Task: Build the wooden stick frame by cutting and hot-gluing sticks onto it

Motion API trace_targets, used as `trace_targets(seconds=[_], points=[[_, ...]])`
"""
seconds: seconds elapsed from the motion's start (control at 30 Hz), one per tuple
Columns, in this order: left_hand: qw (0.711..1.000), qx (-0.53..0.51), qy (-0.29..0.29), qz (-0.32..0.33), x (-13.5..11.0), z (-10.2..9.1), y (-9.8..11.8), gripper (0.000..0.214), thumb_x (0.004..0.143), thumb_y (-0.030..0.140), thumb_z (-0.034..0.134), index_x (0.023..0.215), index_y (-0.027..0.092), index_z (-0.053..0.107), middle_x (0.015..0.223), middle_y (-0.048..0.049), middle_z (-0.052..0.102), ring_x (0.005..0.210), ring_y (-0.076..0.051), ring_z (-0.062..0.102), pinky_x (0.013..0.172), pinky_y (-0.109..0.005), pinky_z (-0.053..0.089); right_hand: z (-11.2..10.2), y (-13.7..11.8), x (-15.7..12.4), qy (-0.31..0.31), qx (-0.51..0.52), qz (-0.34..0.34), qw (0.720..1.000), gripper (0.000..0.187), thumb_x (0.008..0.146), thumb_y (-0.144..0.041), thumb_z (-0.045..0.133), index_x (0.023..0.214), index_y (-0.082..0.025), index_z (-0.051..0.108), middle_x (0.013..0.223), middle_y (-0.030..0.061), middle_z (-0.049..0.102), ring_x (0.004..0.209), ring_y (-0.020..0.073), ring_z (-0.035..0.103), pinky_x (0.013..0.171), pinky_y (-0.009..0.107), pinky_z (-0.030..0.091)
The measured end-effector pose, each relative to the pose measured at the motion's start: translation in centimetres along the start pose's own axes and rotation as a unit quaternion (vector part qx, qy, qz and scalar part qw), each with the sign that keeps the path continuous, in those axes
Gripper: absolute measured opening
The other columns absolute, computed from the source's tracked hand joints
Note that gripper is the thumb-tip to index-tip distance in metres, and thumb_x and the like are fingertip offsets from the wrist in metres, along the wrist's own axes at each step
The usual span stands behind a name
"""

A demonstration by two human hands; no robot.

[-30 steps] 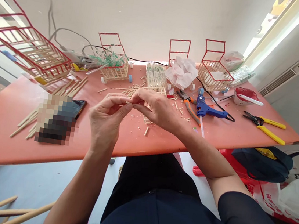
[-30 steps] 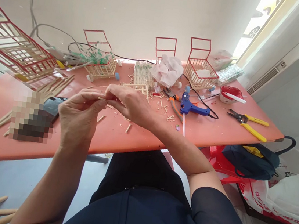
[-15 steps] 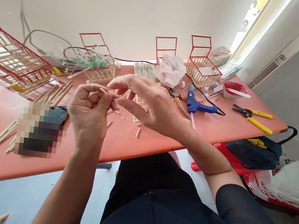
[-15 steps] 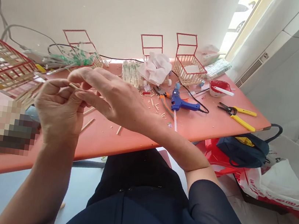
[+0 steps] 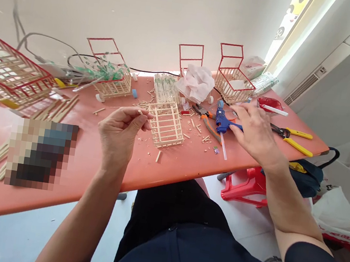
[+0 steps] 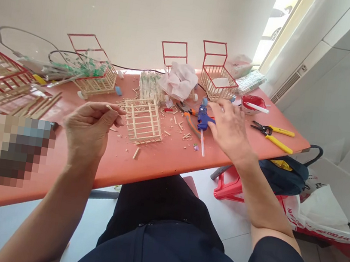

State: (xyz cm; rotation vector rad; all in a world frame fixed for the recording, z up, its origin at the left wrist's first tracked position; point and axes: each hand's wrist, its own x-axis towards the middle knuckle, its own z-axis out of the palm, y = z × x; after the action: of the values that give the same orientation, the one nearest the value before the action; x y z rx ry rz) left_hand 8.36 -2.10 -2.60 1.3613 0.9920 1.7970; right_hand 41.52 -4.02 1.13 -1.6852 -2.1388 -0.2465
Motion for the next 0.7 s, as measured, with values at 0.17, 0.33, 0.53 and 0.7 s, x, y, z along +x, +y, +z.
trace_targets(seconds=[0.17,0.33,0.53,0.7], points=[[1.0,0.007,-0.012,-0.006,-0.1,0.4,-0.3,0.012,0.081,0.023,0.091,0.085,0.019,0.081,0.086,-0.0033,0.082,0.063,-0.012,0.068,0.064,-0.029,0.056,3.5,3.1,-1.1,-0.075,-0.103,0.054,0.99,0.065,0.095,-0.021,0.064,0.158,-0.012,0.055,0.166,0.027,0.052,0.139,0.0477,0.054,0.11,0.066,0.048],[0.999,0.02,-0.011,-0.024,-0.4,0.3,0.1,0.008,0.078,0.021,0.088,0.081,0.019,0.081,0.083,-0.0028,0.082,0.061,-0.011,0.068,0.062,-0.027,0.056,5.1,2.1,-0.3,-0.07,-0.09,0.053,0.992,0.055,0.102,-0.019,0.051,0.156,-0.013,0.058,0.162,0.0262,0.056,0.134,0.0432,0.059,0.108,0.059,0.048],[0.999,0.031,-0.009,-0.02,-0.5,0.0,-0.1,0.014,0.079,0.026,0.089,0.083,0.018,0.079,0.086,-0.0053,0.083,0.062,-0.012,0.069,0.062,-0.026,0.055,6.4,2.9,-0.5,-0.032,-0.083,0.058,0.994,0.045,0.107,-0.015,0.041,0.143,-0.011,0.068,0.149,0.024,0.067,0.131,0.0383,0.061,0.109,0.053,0.049],[1.0,0.014,-0.007,-0.021,-0.6,-0.2,-0.1,0.01,0.08,0.022,0.089,0.084,0.019,0.081,0.086,-0.0044,0.083,0.062,-0.012,0.068,0.063,-0.028,0.057,6.7,4.0,-0.3,0.04,-0.048,0.074,0.995,0.038,0.107,-0.024,0.049,0.137,-0.011,0.069,0.14,0.0252,0.071,0.129,0.0377,0.065,0.112,0.052,0.05]])
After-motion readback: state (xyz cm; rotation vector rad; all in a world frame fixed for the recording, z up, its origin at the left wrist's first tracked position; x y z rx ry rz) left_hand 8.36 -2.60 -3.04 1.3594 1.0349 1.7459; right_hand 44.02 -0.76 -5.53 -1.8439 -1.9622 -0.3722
